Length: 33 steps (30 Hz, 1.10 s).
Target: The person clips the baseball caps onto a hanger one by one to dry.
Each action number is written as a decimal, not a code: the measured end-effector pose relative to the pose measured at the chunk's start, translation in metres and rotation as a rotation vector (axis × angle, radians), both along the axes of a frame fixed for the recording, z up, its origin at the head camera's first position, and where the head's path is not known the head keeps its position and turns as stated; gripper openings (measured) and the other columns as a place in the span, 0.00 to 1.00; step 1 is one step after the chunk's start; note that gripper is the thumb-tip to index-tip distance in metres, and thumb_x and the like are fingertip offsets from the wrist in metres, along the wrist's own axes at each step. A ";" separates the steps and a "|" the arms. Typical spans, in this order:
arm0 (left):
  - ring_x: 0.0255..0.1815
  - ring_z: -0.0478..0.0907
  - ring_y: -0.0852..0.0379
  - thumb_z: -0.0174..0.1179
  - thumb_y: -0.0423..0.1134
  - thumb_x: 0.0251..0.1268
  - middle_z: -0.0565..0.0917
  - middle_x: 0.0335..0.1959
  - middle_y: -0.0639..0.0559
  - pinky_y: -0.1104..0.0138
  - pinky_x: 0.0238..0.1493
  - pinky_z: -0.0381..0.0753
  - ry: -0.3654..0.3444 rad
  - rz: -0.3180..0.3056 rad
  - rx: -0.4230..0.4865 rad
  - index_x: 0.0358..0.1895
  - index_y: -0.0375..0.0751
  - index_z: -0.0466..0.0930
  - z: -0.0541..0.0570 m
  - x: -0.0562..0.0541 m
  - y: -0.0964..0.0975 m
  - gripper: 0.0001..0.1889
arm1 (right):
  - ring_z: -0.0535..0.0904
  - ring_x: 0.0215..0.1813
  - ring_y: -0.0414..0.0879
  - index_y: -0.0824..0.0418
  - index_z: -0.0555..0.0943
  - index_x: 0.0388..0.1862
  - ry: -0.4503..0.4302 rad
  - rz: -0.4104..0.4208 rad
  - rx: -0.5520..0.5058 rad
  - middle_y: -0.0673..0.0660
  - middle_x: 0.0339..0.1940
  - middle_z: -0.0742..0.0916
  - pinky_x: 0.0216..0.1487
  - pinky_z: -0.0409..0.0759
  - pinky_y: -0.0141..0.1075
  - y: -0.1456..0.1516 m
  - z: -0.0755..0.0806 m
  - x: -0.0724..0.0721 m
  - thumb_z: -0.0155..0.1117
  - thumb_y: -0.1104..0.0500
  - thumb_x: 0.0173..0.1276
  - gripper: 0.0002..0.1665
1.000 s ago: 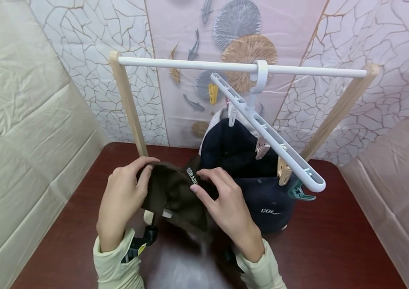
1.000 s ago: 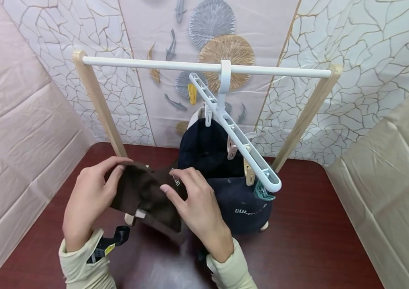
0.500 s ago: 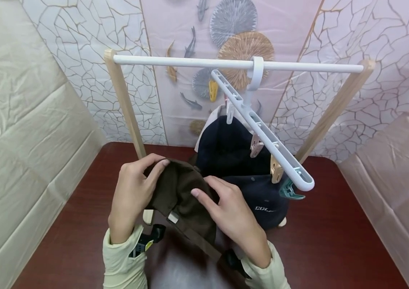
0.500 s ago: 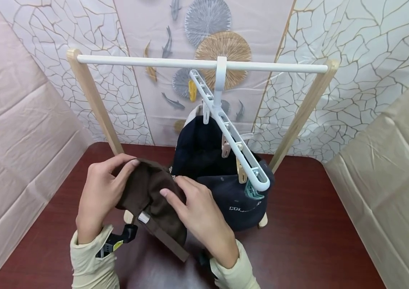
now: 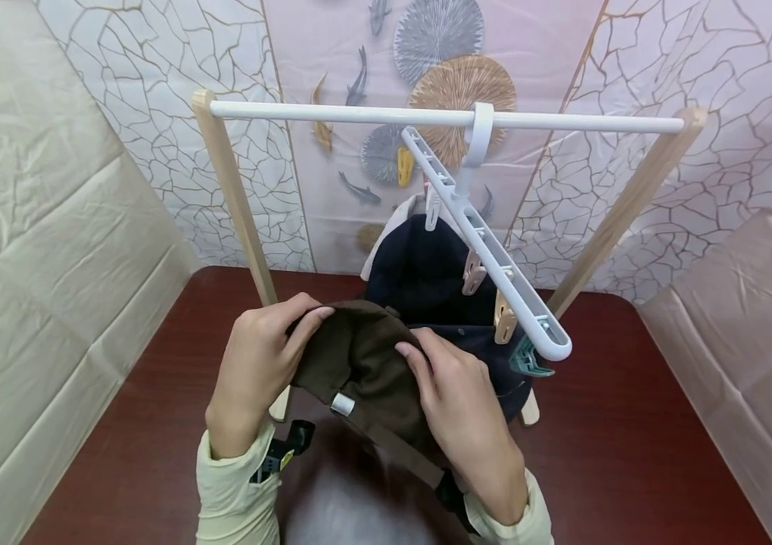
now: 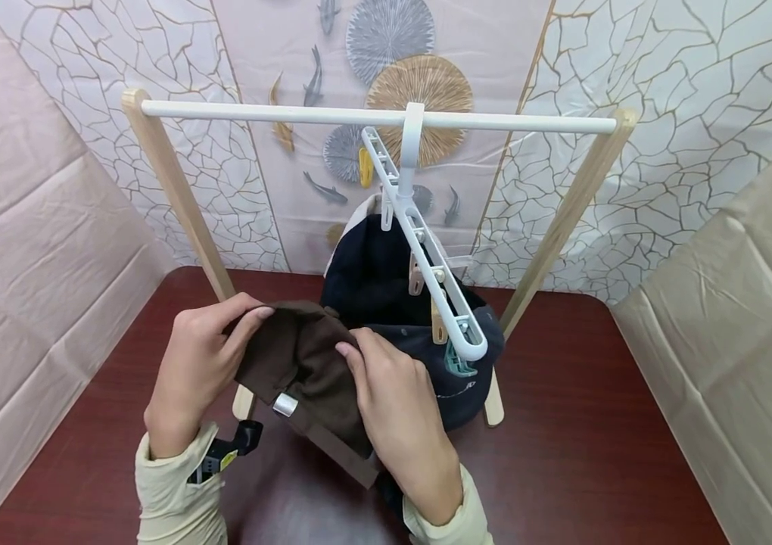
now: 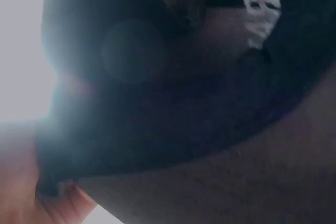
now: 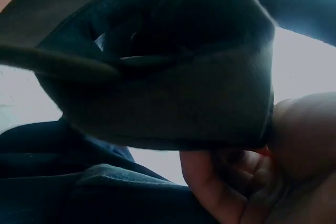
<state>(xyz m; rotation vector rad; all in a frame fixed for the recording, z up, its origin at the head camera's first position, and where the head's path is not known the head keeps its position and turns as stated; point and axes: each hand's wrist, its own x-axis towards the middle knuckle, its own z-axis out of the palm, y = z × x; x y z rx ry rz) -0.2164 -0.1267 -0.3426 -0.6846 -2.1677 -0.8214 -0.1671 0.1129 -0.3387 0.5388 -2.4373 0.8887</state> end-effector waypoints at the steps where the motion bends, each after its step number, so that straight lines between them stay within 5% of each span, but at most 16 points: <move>1: 0.21 0.74 0.64 0.68 0.39 0.73 0.83 0.24 0.61 0.65 0.28 0.76 0.008 -0.026 0.004 0.36 0.47 0.86 0.000 0.000 -0.001 0.05 | 0.82 0.33 0.44 0.58 0.83 0.44 0.011 -0.003 -0.004 0.49 0.30 0.84 0.36 0.81 0.40 0.002 0.000 0.000 0.63 0.59 0.81 0.05; 5: 0.22 0.75 0.65 0.66 0.42 0.76 0.83 0.25 0.61 0.69 0.30 0.75 0.022 -0.133 0.020 0.36 0.46 0.86 0.000 -0.001 -0.002 0.07 | 0.89 0.42 0.49 0.60 0.85 0.53 0.022 -0.023 -0.025 0.55 0.44 0.91 0.43 0.86 0.46 0.009 0.003 0.000 0.63 0.64 0.79 0.08; 11: 0.24 0.73 0.67 0.71 0.34 0.69 0.83 0.26 0.62 0.73 0.31 0.73 -0.025 -0.227 -0.017 0.38 0.45 0.86 0.001 -0.002 -0.003 0.03 | 0.88 0.42 0.45 0.59 0.86 0.55 -0.022 -0.010 -0.060 0.54 0.46 0.92 0.43 0.86 0.45 0.019 0.006 0.002 0.63 0.68 0.78 0.12; 19: 0.31 0.80 0.65 0.73 0.36 0.67 0.87 0.35 0.59 0.65 0.33 0.81 -0.024 -0.103 -0.090 0.43 0.46 0.86 -0.001 0.004 -0.002 0.06 | 0.79 0.29 0.35 0.54 0.87 0.46 -0.001 -0.013 -0.176 0.45 0.34 0.89 0.32 0.78 0.32 0.016 0.008 0.011 0.68 0.63 0.76 0.05; 24: 0.43 0.78 0.50 0.72 0.40 0.69 0.84 0.43 0.49 0.61 0.42 0.79 0.098 -0.048 -0.011 0.49 0.41 0.86 0.007 0.016 0.006 0.11 | 0.75 0.24 0.35 0.56 0.86 0.41 0.049 -0.076 -0.260 0.44 0.25 0.83 0.27 0.73 0.27 0.009 0.007 0.015 0.68 0.65 0.75 0.04; 27: 0.44 0.80 0.48 0.68 0.44 0.74 0.85 0.43 0.48 0.60 0.48 0.79 0.135 -0.078 0.031 0.48 0.39 0.87 0.014 0.028 0.015 0.11 | 0.75 0.23 0.35 0.57 0.84 0.42 0.047 -0.107 -0.278 0.45 0.24 0.83 0.26 0.72 0.27 0.004 0.007 0.017 0.67 0.65 0.75 0.03; 29: 0.45 0.82 0.52 0.66 0.46 0.76 0.86 0.43 0.51 0.61 0.49 0.81 0.087 -0.092 0.001 0.48 0.40 0.87 0.017 0.036 0.021 0.12 | 0.75 0.23 0.34 0.58 0.83 0.43 0.032 -0.103 -0.277 0.45 0.26 0.85 0.26 0.73 0.27 0.001 0.007 0.017 0.67 0.65 0.76 0.03; 33: 0.51 0.84 0.57 0.67 0.53 0.75 0.86 0.50 0.55 0.59 0.54 0.85 -0.148 -0.089 -0.122 0.56 0.45 0.85 0.019 0.043 0.034 0.18 | 0.77 0.27 0.34 0.59 0.80 0.47 0.005 -0.035 -0.256 0.46 0.30 0.86 0.28 0.75 0.29 -0.005 0.006 0.020 0.67 0.66 0.75 0.06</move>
